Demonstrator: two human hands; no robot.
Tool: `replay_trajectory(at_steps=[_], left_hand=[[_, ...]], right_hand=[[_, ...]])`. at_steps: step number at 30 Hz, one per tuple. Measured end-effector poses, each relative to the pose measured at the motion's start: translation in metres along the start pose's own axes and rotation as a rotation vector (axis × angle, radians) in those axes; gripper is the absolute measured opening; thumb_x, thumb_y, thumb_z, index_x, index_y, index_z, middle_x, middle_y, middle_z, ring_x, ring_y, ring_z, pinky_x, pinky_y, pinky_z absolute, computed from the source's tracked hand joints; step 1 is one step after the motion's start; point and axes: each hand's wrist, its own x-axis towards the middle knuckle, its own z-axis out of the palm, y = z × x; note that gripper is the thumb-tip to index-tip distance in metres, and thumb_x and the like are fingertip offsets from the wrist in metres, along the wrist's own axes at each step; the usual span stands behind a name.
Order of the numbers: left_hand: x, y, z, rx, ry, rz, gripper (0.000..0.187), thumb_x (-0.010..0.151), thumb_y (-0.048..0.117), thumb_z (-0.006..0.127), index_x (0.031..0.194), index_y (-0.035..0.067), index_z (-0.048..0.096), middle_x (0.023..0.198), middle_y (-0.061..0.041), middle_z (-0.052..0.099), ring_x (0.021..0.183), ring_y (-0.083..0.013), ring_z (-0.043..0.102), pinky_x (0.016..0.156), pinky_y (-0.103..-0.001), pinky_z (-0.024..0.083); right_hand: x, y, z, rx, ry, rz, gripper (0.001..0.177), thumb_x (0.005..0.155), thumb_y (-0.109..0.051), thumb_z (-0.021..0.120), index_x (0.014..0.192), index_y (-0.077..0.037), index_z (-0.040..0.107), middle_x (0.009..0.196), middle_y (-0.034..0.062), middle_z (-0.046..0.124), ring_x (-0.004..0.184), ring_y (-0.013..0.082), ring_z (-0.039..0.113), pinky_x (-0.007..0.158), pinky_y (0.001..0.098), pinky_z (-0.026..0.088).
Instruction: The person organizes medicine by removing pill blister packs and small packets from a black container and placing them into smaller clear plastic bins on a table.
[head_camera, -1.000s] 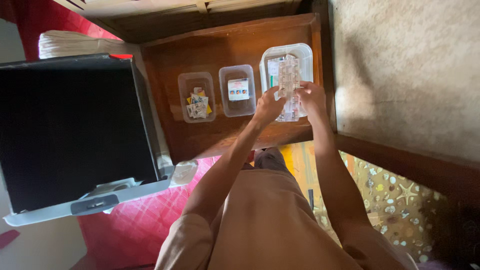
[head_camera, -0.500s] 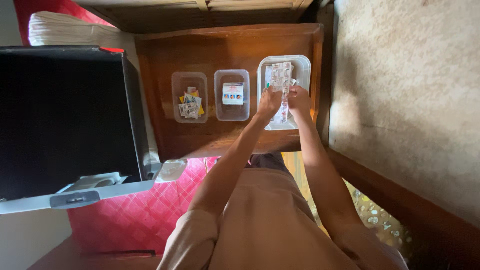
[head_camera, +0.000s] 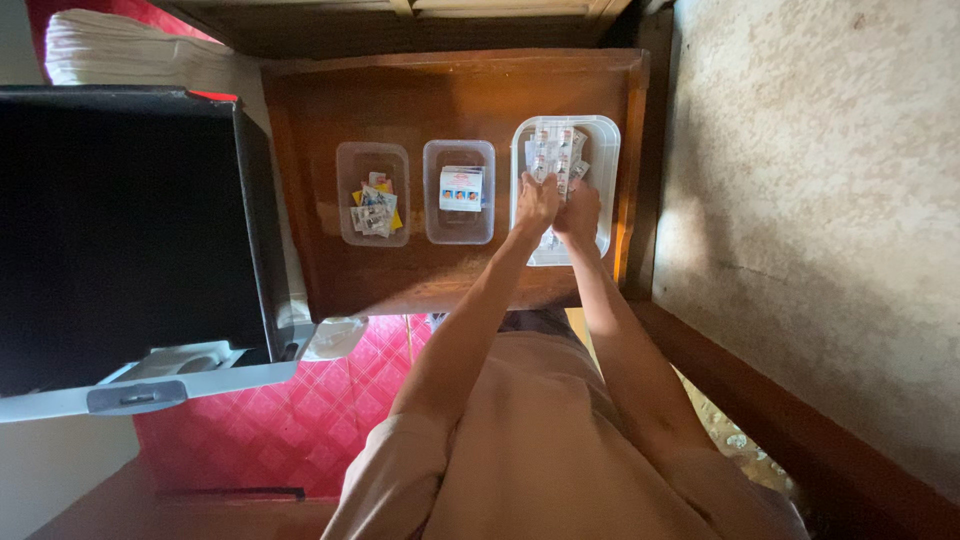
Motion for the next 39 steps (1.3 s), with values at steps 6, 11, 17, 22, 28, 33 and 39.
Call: replay_trajectory(at_steps=[6, 11, 17, 22, 28, 33, 39], left_hand=[[0.039, -0.055, 0.010, 0.454, 0.077, 0.498, 0.046, 0.105, 0.036, 0.036, 0.134, 0.008, 0.058, 0.132, -0.035, 0.048, 0.124, -0.0527, 0.052, 0.102, -0.055, 0.048], [0.062, -0.060, 0.016, 0.383, 0.046, 0.302, 0.040, 0.106, 0.029, 0.035, 0.137, 0.007, 0.044, 0.138, -0.031, 0.045, 0.123, -0.0463, 0.054, 0.101, -0.051, 0.049], [0.063, -0.066, 0.015, 0.510, 0.088, 0.478, 0.043, 0.110, 0.028, 0.035, 0.149, 0.012, 0.043, 0.147, -0.034, 0.035, 0.132, -0.0514, 0.043, 0.110, -0.055, 0.042], [0.055, -0.065, 0.012, 0.505, -0.034, 0.216, 0.049, 0.108, 0.032, 0.029, 0.152, 0.018, 0.046, 0.141, -0.029, 0.046, 0.131, -0.0456, 0.051, 0.110, -0.052, 0.045], [0.057, -0.074, 0.013, 0.435, 0.020, 0.401, 0.057, 0.102, 0.025, 0.025, 0.156, 0.015, 0.039, 0.153, -0.034, 0.031, 0.134, -0.0494, 0.043, 0.109, -0.051, 0.047], [0.055, -0.066, 0.014, 0.165, 0.045, 0.152, 0.049, 0.105, 0.033, 0.031, 0.149, 0.011, 0.040, 0.151, -0.032, 0.035, 0.135, -0.0492, 0.042, 0.111, -0.056, 0.042], [0.039, -0.064, 0.010, 0.320, 0.035, 0.484, 0.033, 0.112, 0.030, 0.035, 0.134, 0.013, 0.053, 0.141, -0.036, 0.044, 0.130, -0.0531, 0.043, 0.112, -0.060, 0.037]], right_hand=[[-0.007, 0.010, 0.003, -0.248, 0.248, -0.434, 0.041, 0.080, -0.021, 0.083, 0.107, 0.003, 0.063, 0.100, 0.0266, 0.070, 0.089, 0.0449, 0.068, 0.072, 0.0538, 0.055], [-0.017, -0.005, -0.002, -0.175, 0.050, -0.139, 0.040, 0.090, -0.026, 0.075, 0.117, -0.002, 0.059, 0.111, 0.0203, 0.071, 0.096, 0.0378, 0.072, 0.079, 0.0509, 0.058], [-0.018, -0.007, -0.006, -0.217, -0.008, -0.121, 0.046, 0.088, -0.034, 0.077, 0.121, -0.006, 0.060, 0.114, 0.0210, 0.072, 0.101, 0.0383, 0.070, 0.085, 0.0514, 0.056], [-0.004, 0.014, 0.005, -0.261, -0.004, -0.169, 0.051, 0.088, -0.033, 0.079, 0.121, 0.000, 0.057, 0.113, 0.0253, 0.070, 0.102, 0.0408, 0.069, 0.086, 0.0511, 0.056], [-0.014, 0.009, 0.002, -0.118, -0.033, -0.095, 0.039, 0.093, -0.034, 0.073, 0.114, -0.003, 0.062, 0.114, 0.0183, 0.072, 0.098, 0.0334, 0.072, 0.086, 0.0464, 0.058], [-0.009, 0.018, 0.006, -0.149, -0.016, -0.052, 0.036, 0.089, -0.031, 0.074, 0.112, -0.005, 0.064, 0.109, 0.0179, 0.073, 0.096, 0.0335, 0.071, 0.085, 0.0463, 0.057], [0.005, 0.049, 0.023, -0.154, 0.028, -0.268, 0.030, 0.091, -0.025, 0.075, 0.111, -0.004, 0.069, 0.105, 0.0189, 0.073, 0.095, 0.0346, 0.071, 0.083, 0.0473, 0.057]])
